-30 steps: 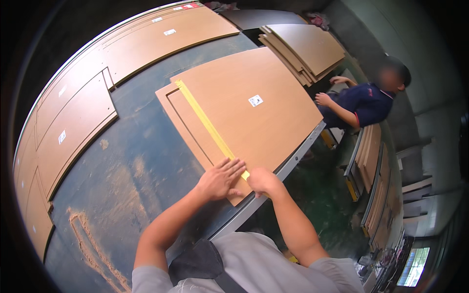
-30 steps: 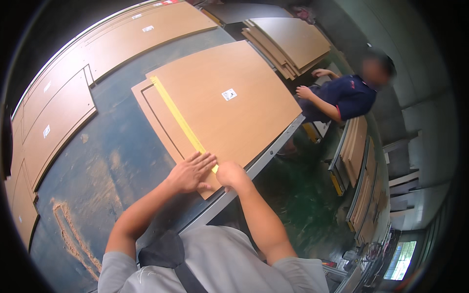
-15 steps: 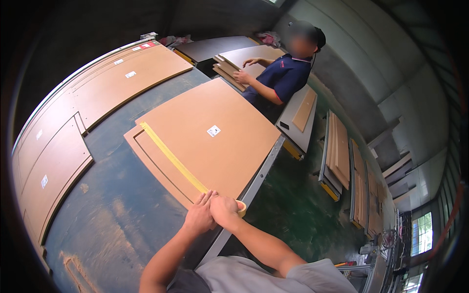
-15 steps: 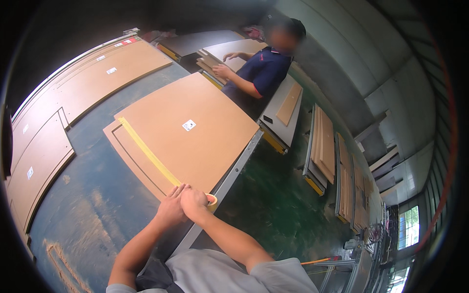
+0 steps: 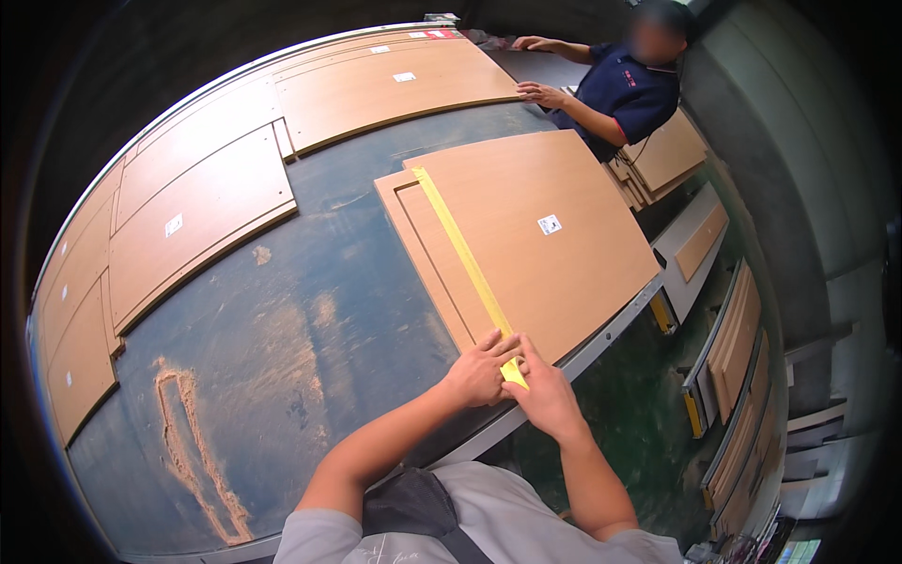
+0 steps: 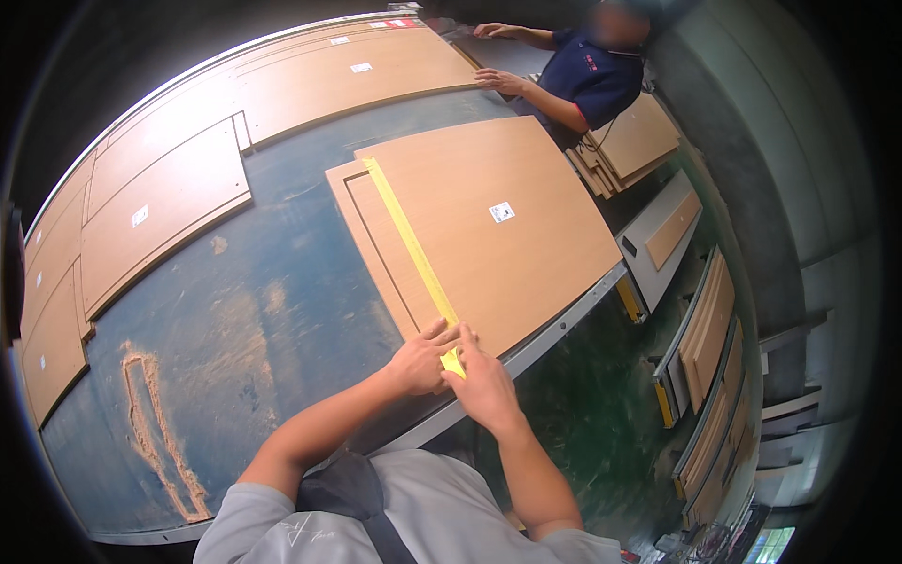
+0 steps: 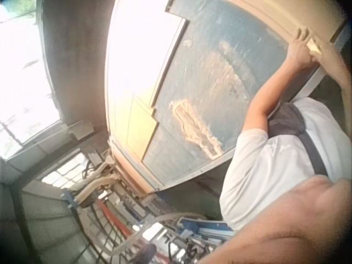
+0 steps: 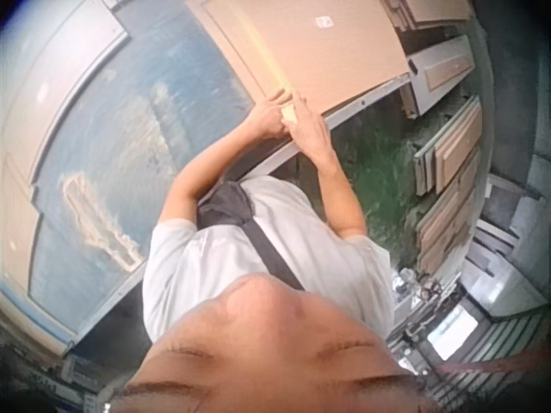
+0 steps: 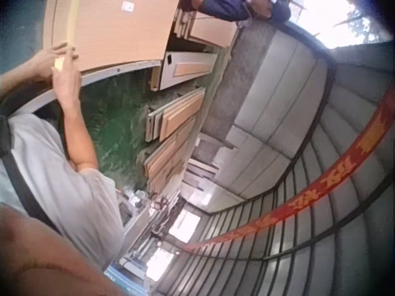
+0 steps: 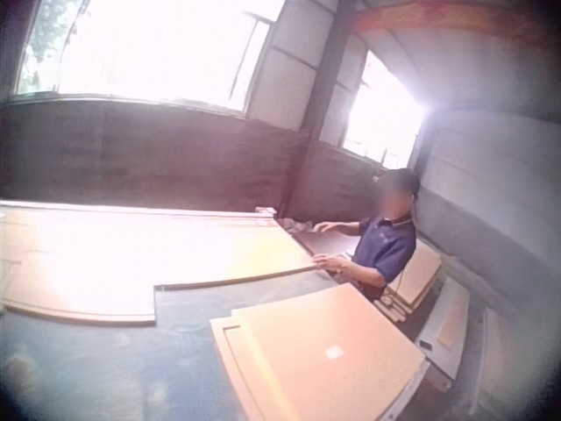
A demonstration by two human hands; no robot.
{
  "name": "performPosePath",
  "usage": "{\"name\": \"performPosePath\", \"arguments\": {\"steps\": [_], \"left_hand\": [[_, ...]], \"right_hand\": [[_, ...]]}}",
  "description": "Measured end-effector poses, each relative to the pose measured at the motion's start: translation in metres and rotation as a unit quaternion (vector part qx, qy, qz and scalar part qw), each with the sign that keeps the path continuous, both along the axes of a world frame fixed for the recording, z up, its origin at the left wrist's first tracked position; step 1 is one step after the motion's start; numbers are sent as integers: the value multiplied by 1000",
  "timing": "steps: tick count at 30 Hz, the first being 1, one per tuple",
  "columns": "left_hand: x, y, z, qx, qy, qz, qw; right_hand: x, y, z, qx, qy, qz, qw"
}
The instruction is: The person applies strips of yellow tape to a wooden panel on a workbench, then lifts the panel and moves it to a stack of boards.
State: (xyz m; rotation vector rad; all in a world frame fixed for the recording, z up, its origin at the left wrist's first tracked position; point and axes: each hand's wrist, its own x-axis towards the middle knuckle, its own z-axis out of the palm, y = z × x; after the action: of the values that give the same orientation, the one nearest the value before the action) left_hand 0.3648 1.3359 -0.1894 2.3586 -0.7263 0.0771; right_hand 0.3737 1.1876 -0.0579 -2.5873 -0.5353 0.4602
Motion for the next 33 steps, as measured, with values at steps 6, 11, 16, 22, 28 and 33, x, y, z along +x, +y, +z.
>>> {"name": "performPosePath", "arguments": {"steps": [6, 11, 16, 22, 28, 33], "left_hand": [[-4, 20, 24, -297, 74, 188, 933], [9, 24, 58, -369, 212, 182, 886], [17, 35, 56, -358, 181, 253, 880], [58, 77, 39, -267, 88, 307, 909], [174, 221, -6, -150, -90, 510, 843], [219, 262, -21, -35, -122, 517, 847]], "right_hand": [[15, -26, -4, 213, 134, -108, 962], [19, -3, -15, 398, 236, -132, 876], [21, 13, -32, 332, 149, -85, 927], [2, 26, -46, 202, -58, 11, 978], [-38, 24, -20, -54, -48, 68, 995], [-46, 20, -25, -172, -30, 98, 980]]}}
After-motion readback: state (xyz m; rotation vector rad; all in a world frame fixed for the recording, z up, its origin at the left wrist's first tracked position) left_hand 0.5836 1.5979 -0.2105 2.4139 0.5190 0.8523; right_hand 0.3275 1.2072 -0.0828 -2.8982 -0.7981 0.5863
